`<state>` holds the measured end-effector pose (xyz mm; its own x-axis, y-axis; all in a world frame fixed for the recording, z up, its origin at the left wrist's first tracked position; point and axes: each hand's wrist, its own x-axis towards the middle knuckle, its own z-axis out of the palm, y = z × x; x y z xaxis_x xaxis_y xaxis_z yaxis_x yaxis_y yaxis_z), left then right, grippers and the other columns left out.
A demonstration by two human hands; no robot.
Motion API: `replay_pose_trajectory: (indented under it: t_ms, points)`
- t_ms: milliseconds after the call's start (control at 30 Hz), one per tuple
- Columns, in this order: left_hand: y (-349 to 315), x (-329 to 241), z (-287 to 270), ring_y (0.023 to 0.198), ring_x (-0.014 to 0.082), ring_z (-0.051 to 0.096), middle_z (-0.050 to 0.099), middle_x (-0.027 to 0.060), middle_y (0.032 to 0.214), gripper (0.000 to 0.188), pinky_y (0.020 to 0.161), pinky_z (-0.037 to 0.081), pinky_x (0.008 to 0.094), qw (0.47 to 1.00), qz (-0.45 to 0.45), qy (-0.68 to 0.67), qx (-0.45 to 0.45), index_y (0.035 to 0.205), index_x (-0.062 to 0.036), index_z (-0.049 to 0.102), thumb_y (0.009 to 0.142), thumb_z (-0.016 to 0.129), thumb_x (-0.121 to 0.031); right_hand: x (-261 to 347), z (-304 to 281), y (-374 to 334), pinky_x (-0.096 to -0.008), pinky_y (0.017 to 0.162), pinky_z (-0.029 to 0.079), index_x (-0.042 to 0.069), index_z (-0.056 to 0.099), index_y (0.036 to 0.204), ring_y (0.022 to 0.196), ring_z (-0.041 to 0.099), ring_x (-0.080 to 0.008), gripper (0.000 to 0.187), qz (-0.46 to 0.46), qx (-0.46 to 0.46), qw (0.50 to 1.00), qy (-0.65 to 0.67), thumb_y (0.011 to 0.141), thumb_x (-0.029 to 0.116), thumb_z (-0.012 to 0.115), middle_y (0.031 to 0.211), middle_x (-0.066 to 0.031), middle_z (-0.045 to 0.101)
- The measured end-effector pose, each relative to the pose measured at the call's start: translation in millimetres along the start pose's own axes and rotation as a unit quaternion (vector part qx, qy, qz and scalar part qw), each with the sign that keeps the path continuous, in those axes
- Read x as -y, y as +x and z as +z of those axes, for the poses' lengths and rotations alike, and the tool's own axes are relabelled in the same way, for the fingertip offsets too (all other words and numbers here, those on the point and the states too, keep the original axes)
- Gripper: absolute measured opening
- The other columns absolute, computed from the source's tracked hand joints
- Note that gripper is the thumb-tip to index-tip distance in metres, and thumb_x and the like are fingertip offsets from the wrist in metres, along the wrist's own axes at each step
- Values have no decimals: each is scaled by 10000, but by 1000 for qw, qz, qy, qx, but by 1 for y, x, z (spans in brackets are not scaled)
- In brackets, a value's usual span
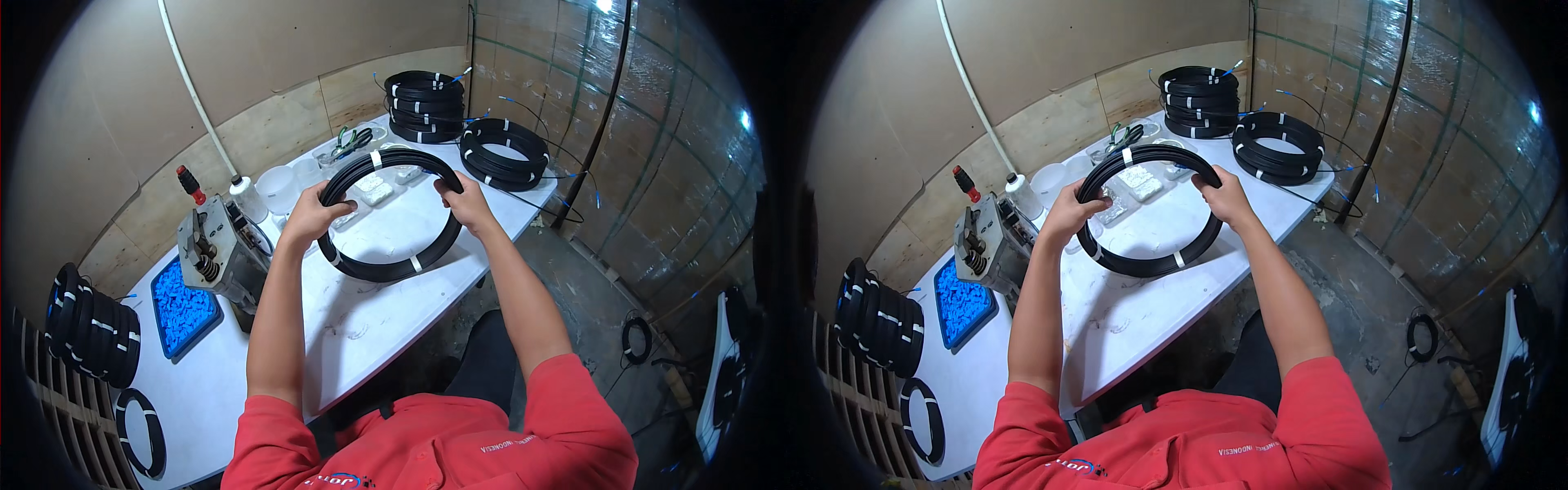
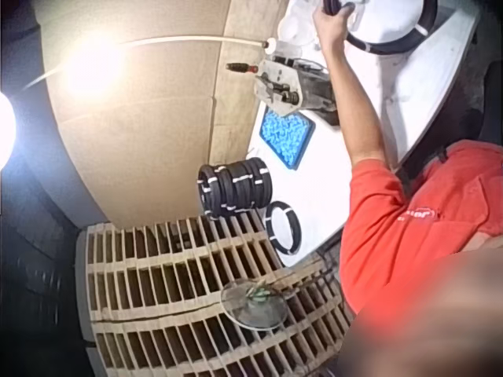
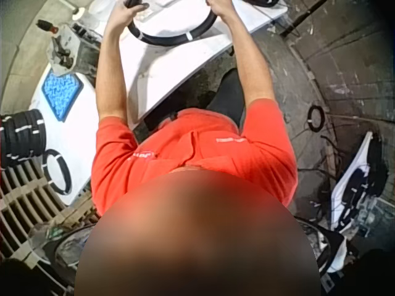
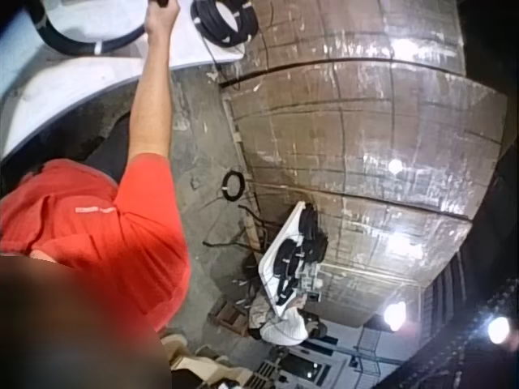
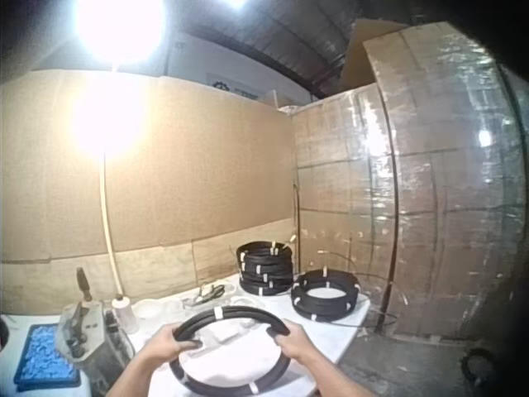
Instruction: Bundling a coil of black electrical or industrial wire using white adhesive tape.
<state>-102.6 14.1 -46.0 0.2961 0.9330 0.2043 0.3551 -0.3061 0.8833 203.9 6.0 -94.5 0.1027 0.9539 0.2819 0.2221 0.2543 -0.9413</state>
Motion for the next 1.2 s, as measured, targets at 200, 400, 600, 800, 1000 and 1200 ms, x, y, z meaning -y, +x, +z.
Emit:
replay_pose_trajectory:
  t_ms: [200, 400, 600, 800, 1000, 1200]
  points:
    - [-3, -5, 8, 647, 98, 469, 544, -16, 690, 278, 601, 363, 265, 998, -6, -39, -47, 797, -50, 599, 726, 827, -192, -7, 1, 4, -268, 549, 377, 43, 635, 931, 585, 471, -87, 184, -1, -3, 1000, 5, 905, 219, 679, 647, 11, 536]
    - [-1, -8, -7, 599, 104, 457, 535, -13, 643, 270, 555, 325, 273, 996, -78, 9, 46, 723, -87, 604, 731, 818, -253, -7, 5, 5, -276, 548, 374, 43, 632, 933, 591, 473, -93, 162, 10, -12, 1000, 12, 904, 197, 674, 655, 3, 542]
    - [3, 0, -4, 582, 82, 449, 527, -20, 639, 237, 533, 330, 260, 997, -66, -18, 34, 758, -63, 603, 734, 798, -196, -7, 4, 6, -278, 557, 380, 37, 636, 939, 595, 477, -100, 158, 7, -10, 1000, -4, 895, 183, 678, 665, -4, 550]
    - [2, 8, 4, 554, 91, 435, 503, -17, 612, 198, 513, 324, 277, 998, -37, -38, -15, 778, -37, 606, 739, 765, -150, 1, 3, 3, -266, 574, 397, 25, 640, 940, 616, 490, -98, 169, -2, -5, 1000, -27, 872, 167, 700, 691, -6, 567]
    - [3, 2, 9, 525, 95, 427, 501, -13, 595, 171, 487, 336, 291, 1000, -20, 17, 10, 788, -14, 611, 746, 729, -132, 32, -4, 3, -253, 694, 452, 34, 597, 1069, 732, 562, -95, 271, -126, -12, 990, -66, 829, 56, 720, 802, -7, 617]
    - [5, 1, 9, 571, 102, 445, 540, 7, 628, 187, 523, 362, 283, 1000, 3, -1, -1, 828, 15, 637, 746, 718, -133, 52, -14, -1, -256, 703, 473, 95, 569, 1250, 759, 577, -109, 473, -154, 88, 978, -108, 800, -14, 668, 935, -49, 671]
